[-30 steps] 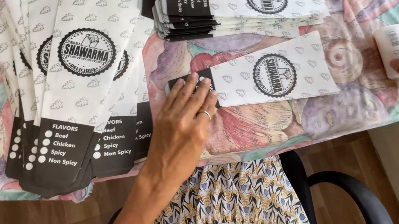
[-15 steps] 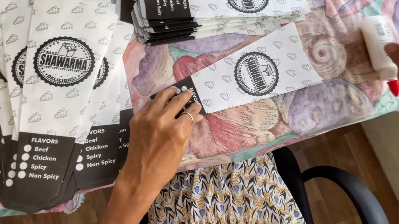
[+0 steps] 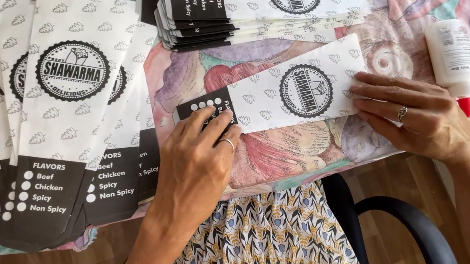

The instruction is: Applying glue to paper bag templates and folding them to assemble the bags.

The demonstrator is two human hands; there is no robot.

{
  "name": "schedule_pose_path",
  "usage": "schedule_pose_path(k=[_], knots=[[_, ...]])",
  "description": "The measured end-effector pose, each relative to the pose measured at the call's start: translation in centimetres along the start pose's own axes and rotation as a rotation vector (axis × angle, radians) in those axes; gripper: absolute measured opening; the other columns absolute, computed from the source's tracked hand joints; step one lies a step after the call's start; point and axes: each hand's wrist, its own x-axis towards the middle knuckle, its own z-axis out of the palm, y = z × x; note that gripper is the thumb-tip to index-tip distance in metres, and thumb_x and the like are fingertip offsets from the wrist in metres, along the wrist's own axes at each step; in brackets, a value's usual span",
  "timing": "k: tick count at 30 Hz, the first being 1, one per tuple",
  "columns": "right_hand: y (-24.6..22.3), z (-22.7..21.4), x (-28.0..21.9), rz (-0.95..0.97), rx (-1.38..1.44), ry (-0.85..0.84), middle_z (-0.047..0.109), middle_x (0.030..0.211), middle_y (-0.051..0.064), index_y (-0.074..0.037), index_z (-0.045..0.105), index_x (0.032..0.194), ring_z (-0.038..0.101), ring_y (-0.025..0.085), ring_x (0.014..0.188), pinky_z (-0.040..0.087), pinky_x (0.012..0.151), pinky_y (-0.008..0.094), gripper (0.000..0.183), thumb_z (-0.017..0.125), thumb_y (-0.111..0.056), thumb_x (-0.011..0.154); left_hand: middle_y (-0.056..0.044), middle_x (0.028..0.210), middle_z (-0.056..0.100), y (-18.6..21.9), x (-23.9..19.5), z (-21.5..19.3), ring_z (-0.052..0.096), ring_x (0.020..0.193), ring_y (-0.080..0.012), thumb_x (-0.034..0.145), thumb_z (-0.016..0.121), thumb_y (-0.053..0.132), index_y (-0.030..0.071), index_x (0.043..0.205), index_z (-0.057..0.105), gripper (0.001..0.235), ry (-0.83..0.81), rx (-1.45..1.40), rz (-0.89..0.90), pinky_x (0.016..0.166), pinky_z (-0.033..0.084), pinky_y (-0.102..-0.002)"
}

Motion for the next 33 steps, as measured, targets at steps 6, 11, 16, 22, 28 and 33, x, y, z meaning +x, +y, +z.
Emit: schedule_pose_path(k=[6, 11, 16, 22, 28, 33], knots=[[-0.5, 0.0, 0.0, 0.001, -0.035, 0.006, 0.072, 0.121, 0.027, 0.012, 0.072, 0.11, 0.07, 0.046, 0.12, 0.061, 0.105, 0.05, 0.018, 0.073, 0.009, 0.093, -0.016, 0.129, 0.07, -0.1, -0.3, 0.3, 0.062, 0.122, -0.0347, 0.077, 0.084, 0.005, 0.006, 0.118, 0.074, 0.042, -0.015, 0.022, -0.009, 0.103, 0.054, -0.05], [-0.3, 0.3, -0.3, -0.003, -0.048, 0.02, 0.073, 0.119, 0.026, 0.011, 0.072, 0.108, 0.071, 0.045, 0.118, 0.062, 0.103, 0.05, 0.015, 0.073, 0.01, 0.093, -0.017, 0.119, 0.073, 0.4, 0.3, -0.6, 0.065, 0.114, -0.0348, 0.081, 0.082, -0.002, -0.001, 0.107, 0.076, 0.027, 0.07, 0.047, 0.055, 0.091, 0.059, -0.047], [-0.6, 0.0, 0.3, 0.01, -0.035, 0.007, 0.072, 0.118, 0.026, 0.012, 0.072, 0.108, 0.071, 0.046, 0.117, 0.062, 0.102, 0.051, 0.015, 0.072, 0.009, 0.093, -0.016, 0.12, 0.073, 0.3, 0.1, -0.3, 0.064, 0.115, -0.0338, 0.081, 0.083, 0.001, 0.0, 0.107, 0.076, 0.027, 0.058, 0.048, 0.044, 0.092, 0.059, -0.047], [0.0, 0.6, 0.6, 0.059, -0.104, 0.023, 0.074, 0.115, 0.021, 0.003, 0.072, 0.095, 0.067, 0.039, 0.101, 0.056, 0.088, 0.046, 0.006, 0.077, -0.001, 0.096, -0.021, 0.123, 0.071, 0.3, -0.2, -0.1, 0.068, 0.114, -0.0372, 0.083, 0.083, 0.003, -0.001, 0.109, 0.075, 0.027, 0.033, 0.03, 0.043, 0.094, 0.059, -0.048], [1.6, 0.2, 1.6, 0.093, 0.001, -0.138, 0.067, 0.134, 0.022, 0.0, 0.067, 0.099, 0.064, 0.032, 0.111, 0.053, 0.094, 0.042, 0.02, 0.078, -0.011, 0.087, -0.021, 0.125, 0.071, 0.6, -0.2, -0.3, 0.067, 0.115, -0.0369, 0.092, 0.076, 0.015, 0.001, 0.11, 0.076, 0.023, 0.036, -0.032, 0.001, 0.098, 0.057, -0.049], [4.7, 0.1, 1.3, 0.146, -0.132, -0.322, 0.052, 0.16, 0.007, -0.014, 0.05, 0.151, 0.046, 0.033, 0.137, 0.043, 0.109, 0.047, 0.08, 0.073, -0.042, 0.08, -0.007, 0.1, 0.072, 1.5, 2.1, 0.5, 0.062, 0.094, -0.0243, 0.095, 0.078, 0.034, 0.008, 0.081, 0.073, 0.03, 0.147, 0.031, -0.11, 0.074, 0.052, -0.039]])
